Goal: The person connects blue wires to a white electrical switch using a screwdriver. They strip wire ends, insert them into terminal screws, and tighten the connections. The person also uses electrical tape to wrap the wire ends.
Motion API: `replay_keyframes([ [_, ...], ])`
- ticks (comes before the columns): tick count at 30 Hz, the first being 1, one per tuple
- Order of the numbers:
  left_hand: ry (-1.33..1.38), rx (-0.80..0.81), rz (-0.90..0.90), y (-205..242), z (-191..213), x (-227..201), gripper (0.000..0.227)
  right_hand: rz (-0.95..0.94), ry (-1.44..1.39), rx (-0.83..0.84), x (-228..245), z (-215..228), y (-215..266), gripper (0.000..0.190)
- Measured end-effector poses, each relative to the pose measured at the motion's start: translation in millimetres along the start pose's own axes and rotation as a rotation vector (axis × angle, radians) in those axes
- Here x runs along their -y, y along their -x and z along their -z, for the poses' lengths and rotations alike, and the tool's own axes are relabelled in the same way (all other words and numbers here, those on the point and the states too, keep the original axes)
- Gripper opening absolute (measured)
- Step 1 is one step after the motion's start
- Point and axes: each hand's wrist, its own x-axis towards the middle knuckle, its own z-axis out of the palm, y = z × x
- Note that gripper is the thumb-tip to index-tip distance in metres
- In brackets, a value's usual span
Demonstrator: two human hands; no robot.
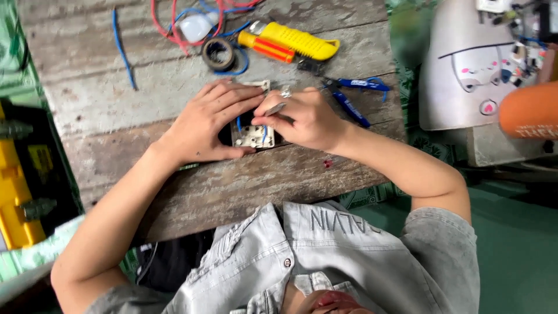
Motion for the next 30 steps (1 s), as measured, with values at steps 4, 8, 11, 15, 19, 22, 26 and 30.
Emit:
replay_keyframes([
  [4, 0.019, 0.103, -0.008, 6.5, 6.7, 4.3, 0.078, 0.086, -0.067, 0.157, 5.5, 12.4, -7.9, 0.007],
  [8, 0.012, 0.099, -0.056, 5.5, 5.8, 8.4, 0.078, 0.062, 0.066, 0.188, 2.9, 16.3, -5.8, 0.013],
  [11, 0.013, 0.094, -0.057, 5.4, 6.8, 6.8, 0.080, 0.014, 0.086, 0.217, 4.1, 17.0, -2.3, 0.015],
  [15, 0.037, 0.094, -0.066, 4.9, 6.9, 6.6, 0.076, -0.021, -0.038, 0.188, 8.8, 17.2, -10.3, 0.014],
  [19, 0.049, 0.089, -0.081, 6.9, 3.1, 10.2, 0.076, 0.008, -0.039, 0.169, 8.4, 15.4, -8.3, 0.014],
  [22, 0.035, 0.076, -0.091, 6.6, 4.0, 9.7, 0.072, 0.025, -0.072, 0.194, 7.9, 14.9, -6.4, 0.029],
  [26, 0.047, 0.083, -0.073, 7.8, 3.5, 9.8, 0.073, 0.070, -0.103, 0.142, 10.7, 17.3, -8.9, 0.015],
  [30, 0.042, 0.092, -0.065, 8.1, 3.4, 10.1, 0.074, 0.158, -0.084, 0.108, 9.6, 17.3, -11.9, 0.017],
])
